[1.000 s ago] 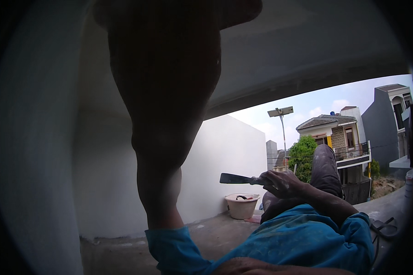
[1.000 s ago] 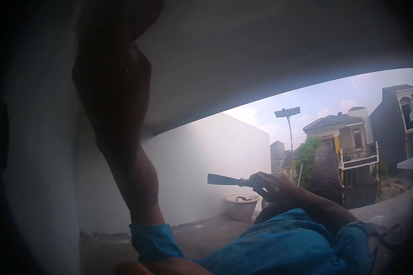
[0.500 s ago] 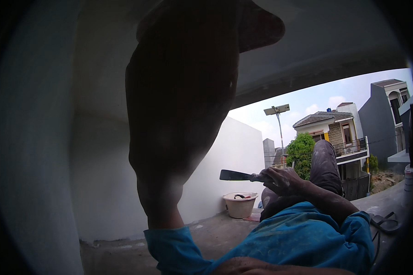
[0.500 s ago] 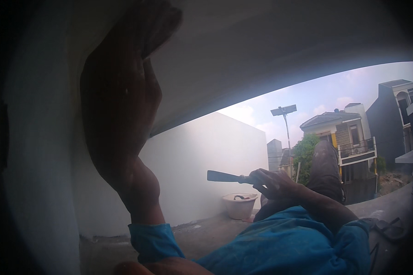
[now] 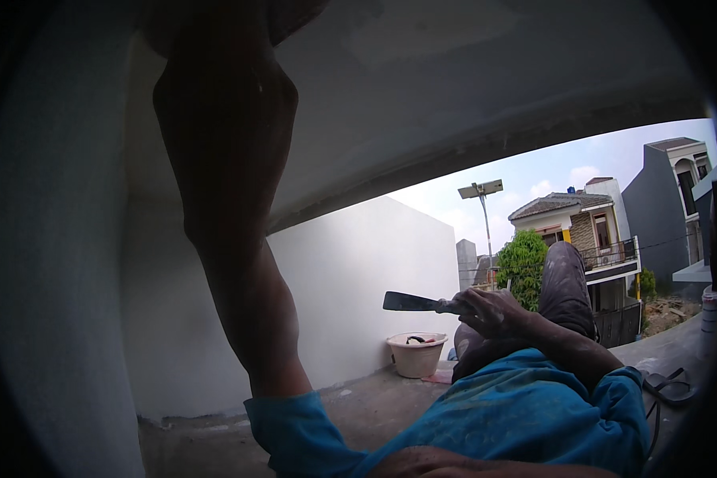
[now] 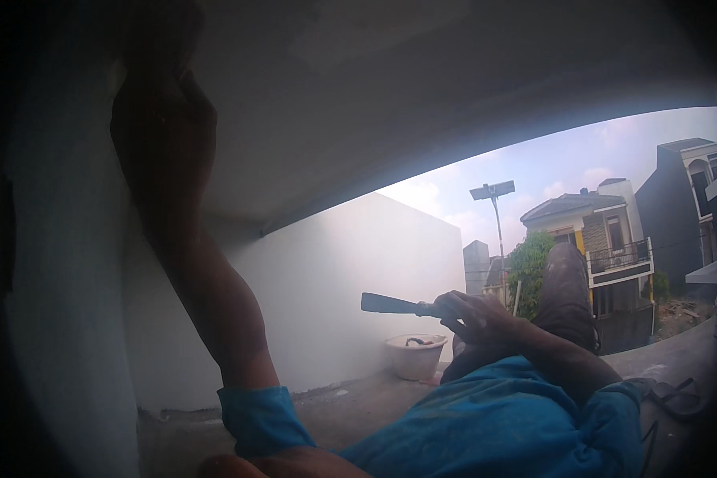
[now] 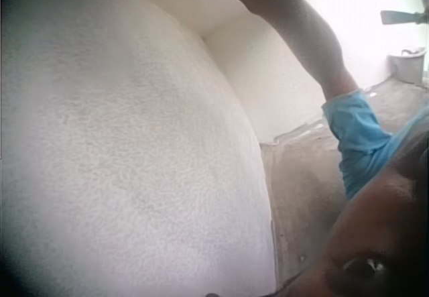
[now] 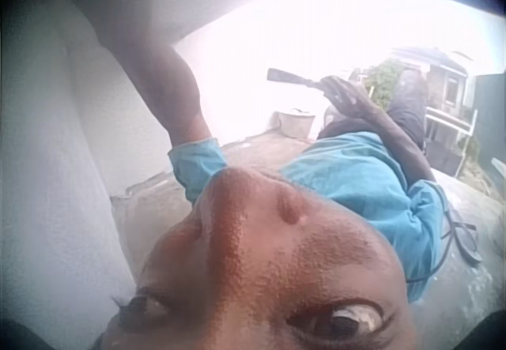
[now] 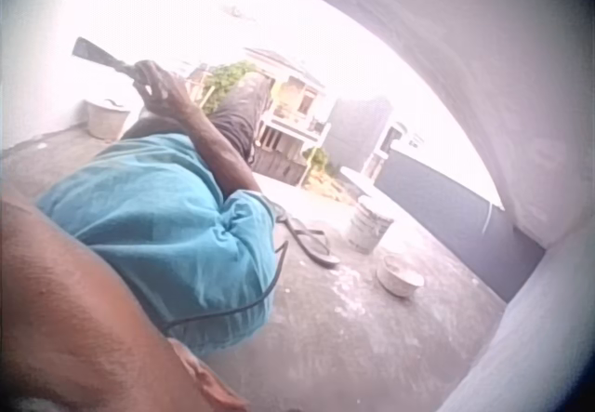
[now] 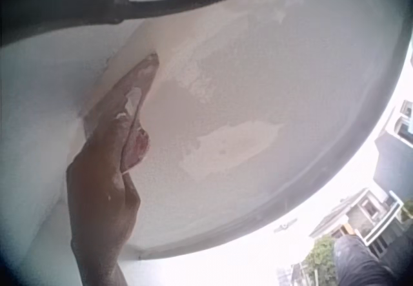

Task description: The person applies plaster to a wall using a trowel and hawk. They repeatedly scoop plaster from a bucket, transfer it to the hawk, and smooth it onto the wall surface in continuous strokes.

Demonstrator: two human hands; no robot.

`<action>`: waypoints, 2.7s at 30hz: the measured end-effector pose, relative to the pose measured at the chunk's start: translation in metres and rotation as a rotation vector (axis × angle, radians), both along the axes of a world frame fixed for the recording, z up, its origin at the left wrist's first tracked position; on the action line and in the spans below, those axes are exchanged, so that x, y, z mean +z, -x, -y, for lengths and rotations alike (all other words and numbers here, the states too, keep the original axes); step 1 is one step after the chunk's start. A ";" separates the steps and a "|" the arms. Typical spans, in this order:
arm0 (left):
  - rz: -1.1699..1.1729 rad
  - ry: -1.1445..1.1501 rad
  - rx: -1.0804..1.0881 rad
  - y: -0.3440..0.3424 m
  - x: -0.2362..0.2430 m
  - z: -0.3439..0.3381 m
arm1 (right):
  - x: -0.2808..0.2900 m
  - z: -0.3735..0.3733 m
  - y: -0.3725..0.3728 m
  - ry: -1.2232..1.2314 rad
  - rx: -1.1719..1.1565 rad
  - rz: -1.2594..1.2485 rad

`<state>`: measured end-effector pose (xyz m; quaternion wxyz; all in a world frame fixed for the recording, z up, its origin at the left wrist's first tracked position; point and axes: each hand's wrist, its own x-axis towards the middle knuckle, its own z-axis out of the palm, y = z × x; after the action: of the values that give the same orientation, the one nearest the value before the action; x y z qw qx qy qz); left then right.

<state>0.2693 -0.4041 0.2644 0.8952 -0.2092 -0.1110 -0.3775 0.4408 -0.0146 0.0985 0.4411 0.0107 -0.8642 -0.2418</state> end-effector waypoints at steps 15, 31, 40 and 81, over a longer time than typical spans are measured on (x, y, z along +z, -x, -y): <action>0.088 -0.246 0.215 -0.012 -0.029 0.037 | 0.002 0.015 0.002 -0.072 0.027 0.023; 0.117 0.103 0.189 -0.018 -0.018 0.026 | 0.002 0.013 -0.009 -0.030 0.044 -0.024; -0.062 0.475 -0.208 -0.013 -0.063 -0.070 | 0.007 0.025 -0.034 -0.005 -0.003 -0.067; -0.067 1.827 -2.945 0.013 -0.173 -0.432 | 0.027 0.023 0.043 0.738 -0.260 -0.372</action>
<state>0.2561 0.0275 0.0918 0.5681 0.5321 -0.0139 0.6277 0.3975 -0.0374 0.1257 0.5295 -0.3007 -0.7926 0.0320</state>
